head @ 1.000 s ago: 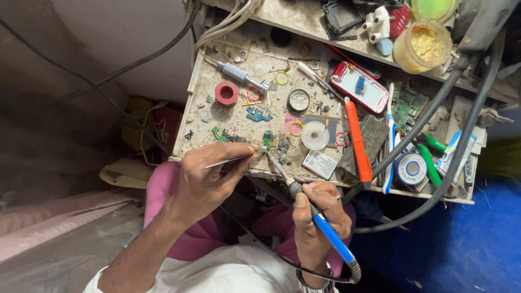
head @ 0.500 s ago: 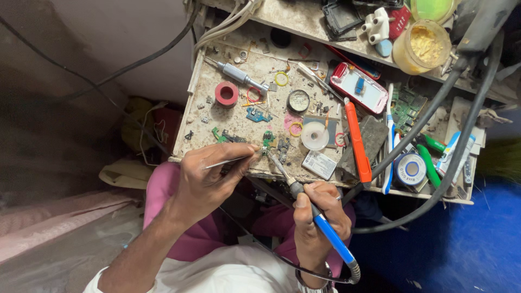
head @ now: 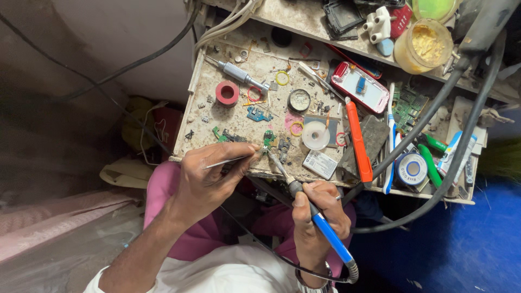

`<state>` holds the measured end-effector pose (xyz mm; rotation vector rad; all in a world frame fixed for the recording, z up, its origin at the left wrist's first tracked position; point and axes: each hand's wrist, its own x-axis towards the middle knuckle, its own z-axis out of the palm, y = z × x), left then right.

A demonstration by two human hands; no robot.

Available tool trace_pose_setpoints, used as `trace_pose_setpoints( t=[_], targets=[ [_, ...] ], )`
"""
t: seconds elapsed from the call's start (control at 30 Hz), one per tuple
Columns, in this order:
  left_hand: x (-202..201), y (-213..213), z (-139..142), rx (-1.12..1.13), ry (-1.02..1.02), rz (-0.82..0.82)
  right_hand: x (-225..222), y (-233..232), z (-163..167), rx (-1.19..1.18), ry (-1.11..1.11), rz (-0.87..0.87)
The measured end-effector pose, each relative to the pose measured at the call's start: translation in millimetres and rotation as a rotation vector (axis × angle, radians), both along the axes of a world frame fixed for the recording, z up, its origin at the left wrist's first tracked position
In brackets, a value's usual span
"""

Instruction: The person uses a soldering iron and tweezers to solder components onto a small green circuit board. They hold the board steady with one hand while applying heat and solder with the other, occasionally adjusting the component placement.

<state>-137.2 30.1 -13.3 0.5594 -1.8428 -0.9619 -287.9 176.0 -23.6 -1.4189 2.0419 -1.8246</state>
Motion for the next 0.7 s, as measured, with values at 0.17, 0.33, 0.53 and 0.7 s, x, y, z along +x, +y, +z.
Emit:
trace_pose_setpoints(
  t=[0.17, 0.33, 0.53, 0.7],
  targets=[
    [0.3, -0.5, 0.2, -0.015, 0.002, -0.002, -0.7, 0.2, -1.9, -0.011, -0.014, 0.007],
    [0.0, 0.0, 0.7, -0.021, -0.008, 0.016, -0.3, 0.4, -2.5, -0.016, -0.005, 0.012],
    [0.5, 0.0, 1.3, -0.019, -0.003, 0.004, 0.2, 1.3, -2.5, 0.018, -0.011, -0.006],
    [-0.1, 0.6, 1.9, -0.011, 0.001, -0.001, -0.5, 1.0, -2.2, -0.002, -0.019, -0.001]
  ],
)
